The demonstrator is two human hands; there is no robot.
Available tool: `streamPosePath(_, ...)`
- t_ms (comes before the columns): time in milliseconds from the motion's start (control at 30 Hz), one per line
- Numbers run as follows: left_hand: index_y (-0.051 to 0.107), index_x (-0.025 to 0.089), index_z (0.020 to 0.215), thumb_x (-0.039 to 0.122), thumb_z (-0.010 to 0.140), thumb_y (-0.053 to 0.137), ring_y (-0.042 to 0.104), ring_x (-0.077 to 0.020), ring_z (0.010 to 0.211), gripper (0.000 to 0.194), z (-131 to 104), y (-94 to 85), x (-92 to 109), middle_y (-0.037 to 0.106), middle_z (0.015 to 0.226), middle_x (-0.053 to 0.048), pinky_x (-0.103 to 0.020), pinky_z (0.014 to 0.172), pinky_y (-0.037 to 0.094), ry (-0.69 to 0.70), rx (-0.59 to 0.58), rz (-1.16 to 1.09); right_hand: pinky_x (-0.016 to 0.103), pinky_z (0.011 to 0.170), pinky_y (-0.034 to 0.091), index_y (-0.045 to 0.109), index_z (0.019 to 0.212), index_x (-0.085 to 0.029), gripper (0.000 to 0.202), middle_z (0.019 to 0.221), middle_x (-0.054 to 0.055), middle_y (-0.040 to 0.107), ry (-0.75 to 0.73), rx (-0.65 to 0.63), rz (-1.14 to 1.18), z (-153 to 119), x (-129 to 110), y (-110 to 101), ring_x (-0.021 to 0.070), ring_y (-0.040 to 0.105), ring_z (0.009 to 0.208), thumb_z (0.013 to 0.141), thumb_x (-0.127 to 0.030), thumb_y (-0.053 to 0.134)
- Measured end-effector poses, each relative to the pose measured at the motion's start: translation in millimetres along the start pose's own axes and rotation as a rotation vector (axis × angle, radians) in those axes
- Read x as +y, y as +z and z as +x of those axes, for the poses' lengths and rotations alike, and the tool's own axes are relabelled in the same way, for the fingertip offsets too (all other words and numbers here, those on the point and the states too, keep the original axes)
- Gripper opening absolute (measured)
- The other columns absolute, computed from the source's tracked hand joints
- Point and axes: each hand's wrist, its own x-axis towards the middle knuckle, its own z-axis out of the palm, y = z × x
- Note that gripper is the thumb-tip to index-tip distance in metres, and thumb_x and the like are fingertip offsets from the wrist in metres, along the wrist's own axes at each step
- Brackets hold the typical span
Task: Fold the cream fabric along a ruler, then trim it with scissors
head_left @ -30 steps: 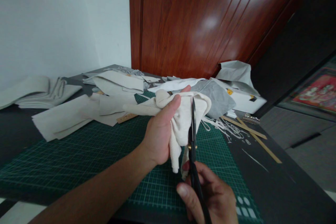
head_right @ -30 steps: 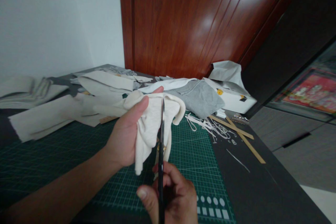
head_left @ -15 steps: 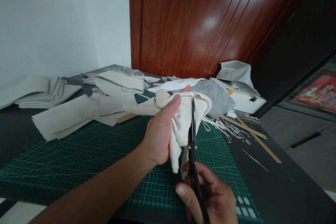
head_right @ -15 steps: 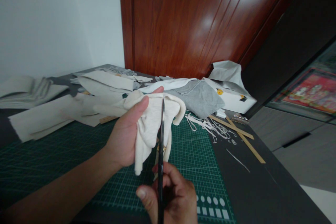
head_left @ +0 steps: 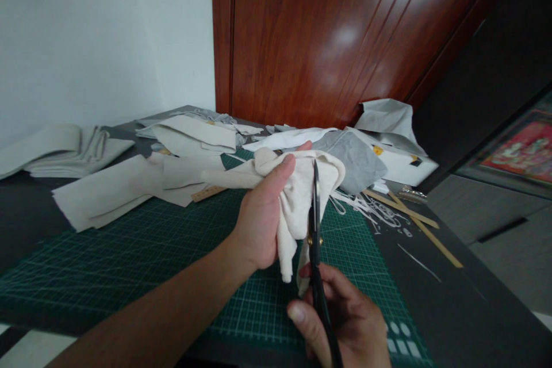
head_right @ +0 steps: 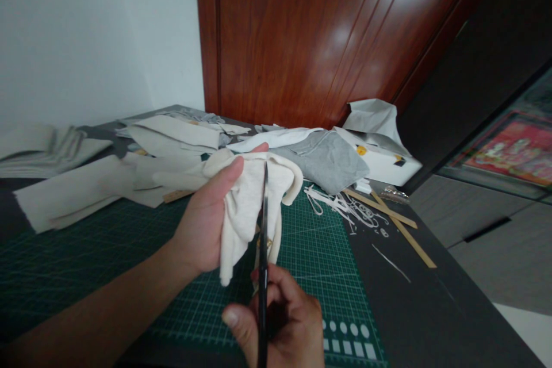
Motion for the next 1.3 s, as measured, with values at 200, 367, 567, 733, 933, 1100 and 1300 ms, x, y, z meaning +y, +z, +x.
streamPosePath(200, 0.067, 0.025, 0.145, 0.048, 0.096, 0.068, 0.068, -0.0174, 0.067, 0.054, -1.1, -2.6, -0.8, 0.081, 0.111, -0.010, -0.028, 0.059, 0.053, -0.056, -0.014, 0.005, 0.021, 0.042, 0.029, 0.080, 0.093, -0.021, 0.042, 0.058, -0.005, 0.058, 0.049, 0.026, 0.057, -0.1, -12.3, 1.3, 0.0078, 0.038, 0.045, 0.070, -0.053, 0.096)
streamPosePath(367, 0.071, 0.024, 0.140, 0.046, 0.094, 0.070, 0.073, -0.0203, 0.076, 0.051, -1.6, -2.0, -1.4, 0.080, 0.110, -0.010, -0.029, 0.064, 0.057, -0.091, -0.020, 0.003, 0.020, 0.042, 0.029, 0.081, 0.094, -0.022, 0.042, 0.059, -0.005, 0.059, 0.073, 0.041, 0.086, 3.8, -19.0, 1.2, 0.0071, 0.039, 0.046, 0.068, -0.052, 0.096)
streamPosePath(567, 0.074, 0.024, 0.136, 0.036, 0.090, 0.073, 0.063, -0.0131, 0.057, 0.048, -2.9, -2.8, -2.5, 0.080, 0.100, -0.007, -0.030, 0.064, 0.058, -0.070, -0.011, 0.072, 0.021, 0.040, 0.037, 0.082, 0.096, -0.023, 0.039, 0.061, -0.003, 0.063, 0.021, 0.027, 0.028, 9.8, -20.0, -3.5, 0.0090, 0.046, 0.042, 0.073, -0.051, 0.095)
streamPosePath(733, 0.079, 0.034, 0.128, 0.013, 0.076, 0.078, 0.066, -0.0120, 0.069, 0.056, -1.1, -6.4, -4.1, 0.079, 0.099, -0.001, -0.024, 0.067, 0.055, 0.071, -0.005, 0.167, 0.023, 0.039, 0.038, 0.082, 0.099, -0.021, 0.038, 0.061, -0.002, 0.066, -0.002, -0.006, 0.003, 11.7, -19.4, -6.0, 0.0103, 0.048, 0.041, 0.075, -0.049, 0.094)
streamPosePath(933, 0.084, 0.025, 0.092, 0.024, 0.074, 0.090, 0.070, -0.0187, 0.090, 0.019, 3.9, -8.9, -7.6, 0.079, 0.097, -0.002, -0.031, 0.085, 0.057, 0.294, 0.024, 0.268, 0.022, 0.042, 0.032, 0.082, 0.096, -0.022, 0.037, 0.060, -0.004, 0.063, 0.065, 0.021, 0.065, 8.4, -21.3, -0.8, 0.0087, 0.042, 0.044, 0.071, -0.046, 0.095)
streamPosePath(1100, 0.080, 0.026, 0.079, 0.021, 0.075, 0.088, 0.071, -0.0207, 0.100, 0.011, 6.2, -12.1, -9.0, 0.079, 0.098, 0.000, -0.036, 0.100, 0.053, 0.411, 0.030, 0.336, 0.022, 0.043, 0.030, 0.082, 0.096, -0.022, 0.038, 0.061, -0.004, 0.063, 0.067, 0.028, 0.062, 5.7, -23.6, 1.3, 0.0087, 0.041, 0.044, 0.070, -0.045, 0.094)
streamPosePath(1300, 0.081, 0.028, 0.090, 0.017, 0.073, 0.089, 0.067, -0.0165, 0.092, 0.022, 8.7, -16.6, -7.2, 0.073, 0.092, 0.002, -0.031, 0.092, 0.052, 0.543, 0.085, 0.419, 0.022, 0.044, 0.028, 0.081, 0.094, -0.021, 0.039, 0.059, -0.005, 0.060, 0.096, 0.005, 0.035, 4.0, -24.2, 1.6, 0.0081, 0.039, 0.045, 0.069, -0.047, 0.095)
